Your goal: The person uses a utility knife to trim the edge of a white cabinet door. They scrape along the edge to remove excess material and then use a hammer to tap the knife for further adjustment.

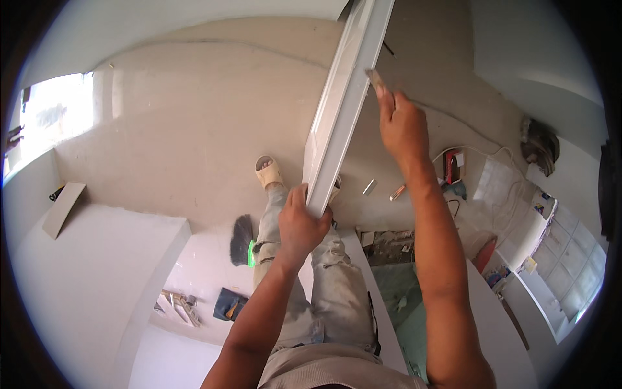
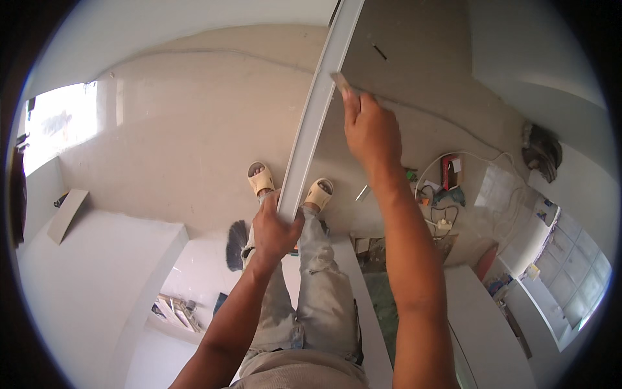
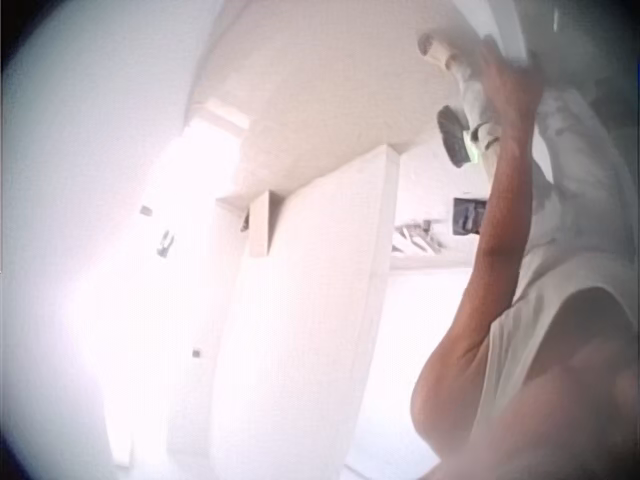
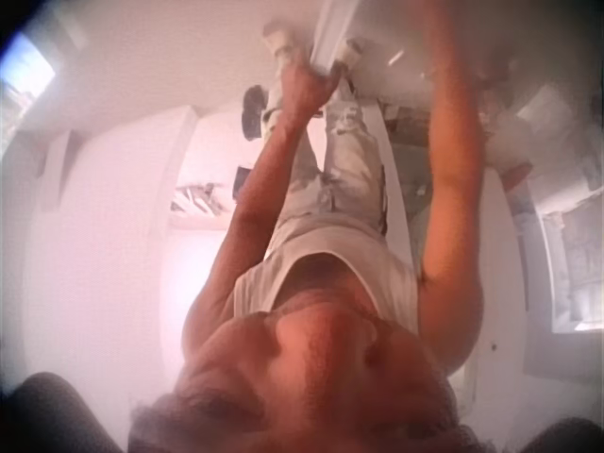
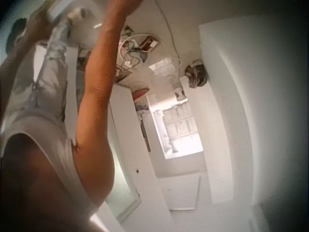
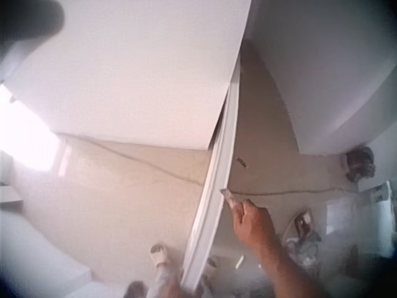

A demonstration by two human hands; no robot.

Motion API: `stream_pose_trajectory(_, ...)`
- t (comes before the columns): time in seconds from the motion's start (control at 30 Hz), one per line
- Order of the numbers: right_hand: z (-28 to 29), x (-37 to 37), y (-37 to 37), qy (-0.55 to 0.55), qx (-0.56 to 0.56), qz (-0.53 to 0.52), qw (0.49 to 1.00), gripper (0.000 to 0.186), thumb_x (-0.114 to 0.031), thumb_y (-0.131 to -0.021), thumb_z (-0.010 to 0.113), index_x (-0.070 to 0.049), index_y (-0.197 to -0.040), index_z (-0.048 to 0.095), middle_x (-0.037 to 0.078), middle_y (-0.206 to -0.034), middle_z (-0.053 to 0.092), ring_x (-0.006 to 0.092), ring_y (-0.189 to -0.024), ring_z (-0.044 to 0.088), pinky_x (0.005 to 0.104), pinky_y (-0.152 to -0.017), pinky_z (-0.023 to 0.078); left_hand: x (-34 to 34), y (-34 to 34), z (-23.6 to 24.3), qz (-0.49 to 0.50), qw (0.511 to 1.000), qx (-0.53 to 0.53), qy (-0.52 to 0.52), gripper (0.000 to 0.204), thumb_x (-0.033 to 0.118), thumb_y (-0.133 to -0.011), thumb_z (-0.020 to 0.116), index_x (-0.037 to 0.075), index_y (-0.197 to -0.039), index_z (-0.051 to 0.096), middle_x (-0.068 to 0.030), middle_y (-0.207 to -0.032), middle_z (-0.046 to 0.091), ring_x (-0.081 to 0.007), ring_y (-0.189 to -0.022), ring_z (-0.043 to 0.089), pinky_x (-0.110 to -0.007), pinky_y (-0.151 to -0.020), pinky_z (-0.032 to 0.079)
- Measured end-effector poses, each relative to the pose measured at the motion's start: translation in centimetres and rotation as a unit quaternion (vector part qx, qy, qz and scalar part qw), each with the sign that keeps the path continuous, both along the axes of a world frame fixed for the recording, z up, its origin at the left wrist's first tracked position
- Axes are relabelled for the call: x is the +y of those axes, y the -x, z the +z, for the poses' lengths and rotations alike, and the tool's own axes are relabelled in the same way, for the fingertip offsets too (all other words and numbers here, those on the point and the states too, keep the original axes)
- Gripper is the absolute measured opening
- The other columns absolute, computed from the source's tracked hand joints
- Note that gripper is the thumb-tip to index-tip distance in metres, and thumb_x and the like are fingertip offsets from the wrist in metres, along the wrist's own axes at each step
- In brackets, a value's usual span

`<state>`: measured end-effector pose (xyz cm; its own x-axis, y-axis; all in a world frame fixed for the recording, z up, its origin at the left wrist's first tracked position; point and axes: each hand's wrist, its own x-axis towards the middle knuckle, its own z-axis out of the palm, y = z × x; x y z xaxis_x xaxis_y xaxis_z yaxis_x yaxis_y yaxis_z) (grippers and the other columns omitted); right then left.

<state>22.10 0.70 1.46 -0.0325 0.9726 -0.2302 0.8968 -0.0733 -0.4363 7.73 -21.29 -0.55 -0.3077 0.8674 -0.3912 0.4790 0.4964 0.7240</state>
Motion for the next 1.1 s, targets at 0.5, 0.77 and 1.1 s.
stream_pose_trajectory(0.5, -6.1, -9.4, -6.5, 0.209, 0.318, -0.198, 0.903, 0.042, -0.043, -0.106, 0.055, -0.006, -0.086, 0.053, 0.003, -0.059, 0.054, 0.0138, -0.045, 0.056, 0.0320, -0.041, 0.041, -0.5, 0.4, -0.9, -0.013, 1.000, -0.012, 0.022, 0.056, 0.023, -0.081, 0.079, -0.002, -0.125, 0.056, -0.0248, -0.115, 0.064, -0.0458, -0.102, 0.066, -0.050, -0.088, 0.055)
stream_pose_trajectory(0.77, -24.1, -42.5, -18.5, 0.524, 0.004, -0.290, 0.801, 0.028, -0.021, -0.089, 0.066, -0.001, -0.106, 0.060, 0.017, -0.083, 0.068, 0.0342, -0.067, 0.071, 0.0468, -0.058, 0.057, -0.2, 0.9, -0.5, -0.015, 0.998, -0.003, 0.067, 0.044, 0.024, -0.084, 0.076, 0.000, -0.117, 0.060, -0.0223, -0.104, 0.070, -0.0439, -0.097, 0.069, -0.049, -0.085, 0.055)
stream_pose_trajectory(1.1, -21.1, -34.4, -14.2, 0.246, 0.091, -0.155, 0.952, 0.034, -0.033, -0.094, 0.066, 0.001, -0.097, 0.071, 0.024, -0.095, 0.072, 0.0454, -0.092, 0.070, 0.0516, -0.083, 0.056, 0.4, 2.7, -2.4, -0.025, 0.999, -0.037, 0.007, 0.049, 0.017, -0.086, 0.073, -0.009, -0.124, 0.057, -0.0237, -0.108, 0.070, -0.0333, -0.098, 0.070, -0.043, -0.087, 0.055)
